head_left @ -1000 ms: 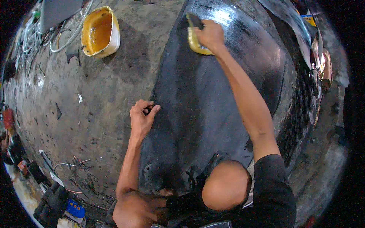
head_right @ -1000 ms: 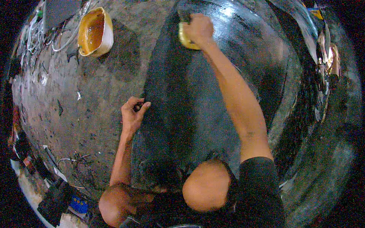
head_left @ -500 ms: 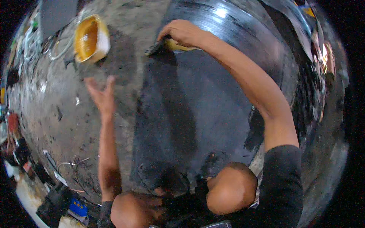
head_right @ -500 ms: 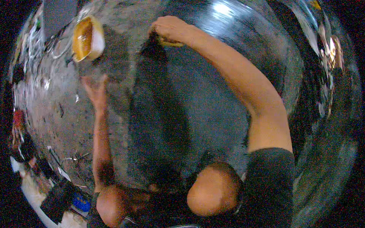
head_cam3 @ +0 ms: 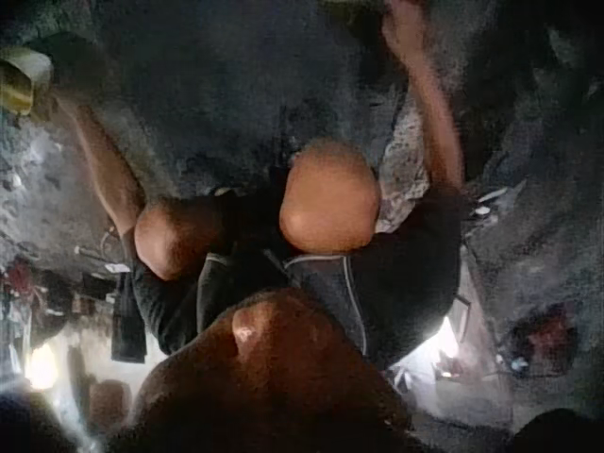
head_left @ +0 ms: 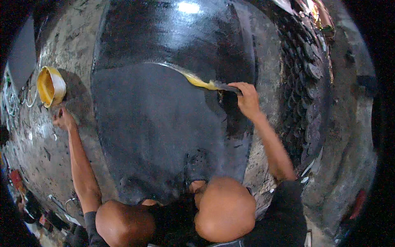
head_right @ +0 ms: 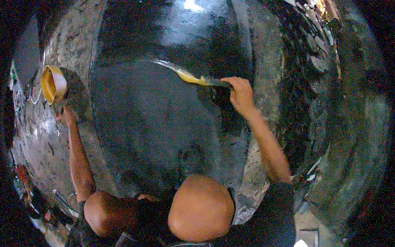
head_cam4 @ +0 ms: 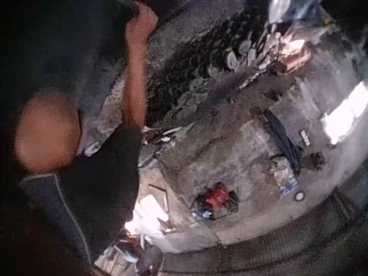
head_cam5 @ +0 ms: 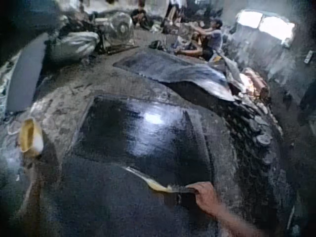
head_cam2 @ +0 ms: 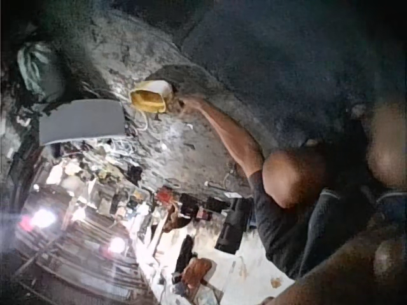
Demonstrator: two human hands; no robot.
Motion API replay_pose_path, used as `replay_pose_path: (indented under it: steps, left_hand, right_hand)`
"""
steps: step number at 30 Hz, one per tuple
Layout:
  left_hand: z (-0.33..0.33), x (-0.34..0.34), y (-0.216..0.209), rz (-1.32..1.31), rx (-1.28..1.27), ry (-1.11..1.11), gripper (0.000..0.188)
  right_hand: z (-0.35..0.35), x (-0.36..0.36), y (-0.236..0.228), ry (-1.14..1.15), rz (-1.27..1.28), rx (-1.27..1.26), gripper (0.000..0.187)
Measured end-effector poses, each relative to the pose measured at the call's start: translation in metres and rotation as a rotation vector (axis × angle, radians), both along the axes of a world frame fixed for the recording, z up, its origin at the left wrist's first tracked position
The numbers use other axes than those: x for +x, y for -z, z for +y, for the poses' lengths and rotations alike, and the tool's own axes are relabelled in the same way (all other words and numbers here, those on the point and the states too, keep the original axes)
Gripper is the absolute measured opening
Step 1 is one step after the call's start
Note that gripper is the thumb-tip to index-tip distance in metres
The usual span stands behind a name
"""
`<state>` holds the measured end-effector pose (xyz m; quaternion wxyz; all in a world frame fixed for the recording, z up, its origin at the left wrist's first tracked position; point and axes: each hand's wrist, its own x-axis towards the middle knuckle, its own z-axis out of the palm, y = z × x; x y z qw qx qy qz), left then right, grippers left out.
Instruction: The person sits on the floor and applies a yellowish glue to large black rubber sheets using a brush. They repeatedly dip the brush into a container, spread the glue evenly across the sheets, and place the treated sheets aside.
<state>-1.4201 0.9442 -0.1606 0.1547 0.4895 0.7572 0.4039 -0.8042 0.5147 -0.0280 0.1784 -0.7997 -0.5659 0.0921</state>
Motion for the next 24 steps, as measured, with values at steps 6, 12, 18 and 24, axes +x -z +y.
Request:
replay_pose_path:
  steps: [6,12,18,24]
  left_hand:
    - [0.004,0.044,0.017,0.182,0.084,0.106,0.144]
    - [0.091,0.046,0.033,-0.057,0.25,-0.052,0.149]
    - [-0.018,0.032,0.007,0.005,0.034,-0.029,0.132]
    - [-0.132,-0.05,-0.027,-0.051,0.125,0.19,0.111]
  right_hand:
    - [-0.076,-0.095,0.014,0.203,-0.071,0.048,0.037]
    - [-0.035,-0.034,0.033,0.814,-0.195,-0.043,0.059]
    - [0.131,-0.088,0.04,0.532,-0.216,-0.014,0.05]
    - [0.337,-0.227,0.039,0.097,-0.099,-0.117,0.044]
